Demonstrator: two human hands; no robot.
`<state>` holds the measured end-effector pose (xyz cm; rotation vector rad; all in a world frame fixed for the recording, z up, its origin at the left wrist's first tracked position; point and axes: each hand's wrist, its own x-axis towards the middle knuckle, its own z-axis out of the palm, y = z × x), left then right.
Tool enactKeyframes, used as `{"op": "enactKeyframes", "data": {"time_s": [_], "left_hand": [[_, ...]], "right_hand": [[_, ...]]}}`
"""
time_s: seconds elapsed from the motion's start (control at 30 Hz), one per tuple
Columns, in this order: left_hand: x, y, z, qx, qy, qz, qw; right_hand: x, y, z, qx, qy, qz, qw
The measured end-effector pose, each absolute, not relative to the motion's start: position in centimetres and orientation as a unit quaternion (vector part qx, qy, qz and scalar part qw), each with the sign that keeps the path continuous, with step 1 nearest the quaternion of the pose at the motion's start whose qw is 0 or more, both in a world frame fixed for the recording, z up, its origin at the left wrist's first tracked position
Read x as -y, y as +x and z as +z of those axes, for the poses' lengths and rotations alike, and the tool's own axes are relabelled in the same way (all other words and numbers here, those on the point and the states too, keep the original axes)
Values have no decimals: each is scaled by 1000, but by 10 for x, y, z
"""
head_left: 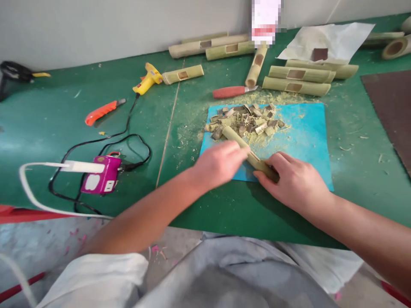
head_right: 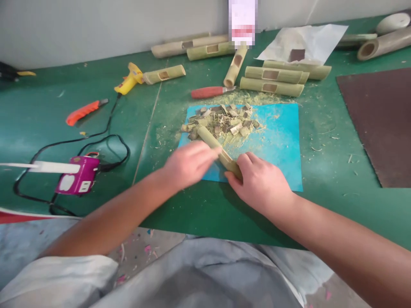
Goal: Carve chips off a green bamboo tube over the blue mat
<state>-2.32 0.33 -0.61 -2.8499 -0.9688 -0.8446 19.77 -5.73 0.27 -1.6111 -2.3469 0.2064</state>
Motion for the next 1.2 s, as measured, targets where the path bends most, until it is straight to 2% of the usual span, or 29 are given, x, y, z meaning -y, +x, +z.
{"op": "enactKeyframes", "data": {"time_s": [0.1,0.23,0.33,0.47,0.8,0.9,1.0,1.13,1.2], "left_hand": [[-4,-22,-7,359,-884,-297,45],[-7,-24,-9,311,-902,-296,55],[-12,-27,-9,362,-879,-300,74],[-11,-27,-8,332,-910,-246,30],[-11,-27,-9,369,-881,-291,47],[-12,-28,-10,339,-902,-265,28],[-13,-28,-10,377,-872,-307,52],[-13,-28,-10,334,-903,-270,17],[-15,-30,-9,365,-885,-289,29]], "right_hand": [[57,197,2,813,-559,63,149],[57,197,2,818,-553,58,147],[57,198,2,816,-557,56,143],[58,198,2,819,-552,51,146],[58,196,3,829,-535,2,165],[59,195,3,830,-535,7,156],[60,195,3,826,-543,19,150],[60,194,3,824,-547,27,149],[60,194,3,821,-551,34,145]]}}
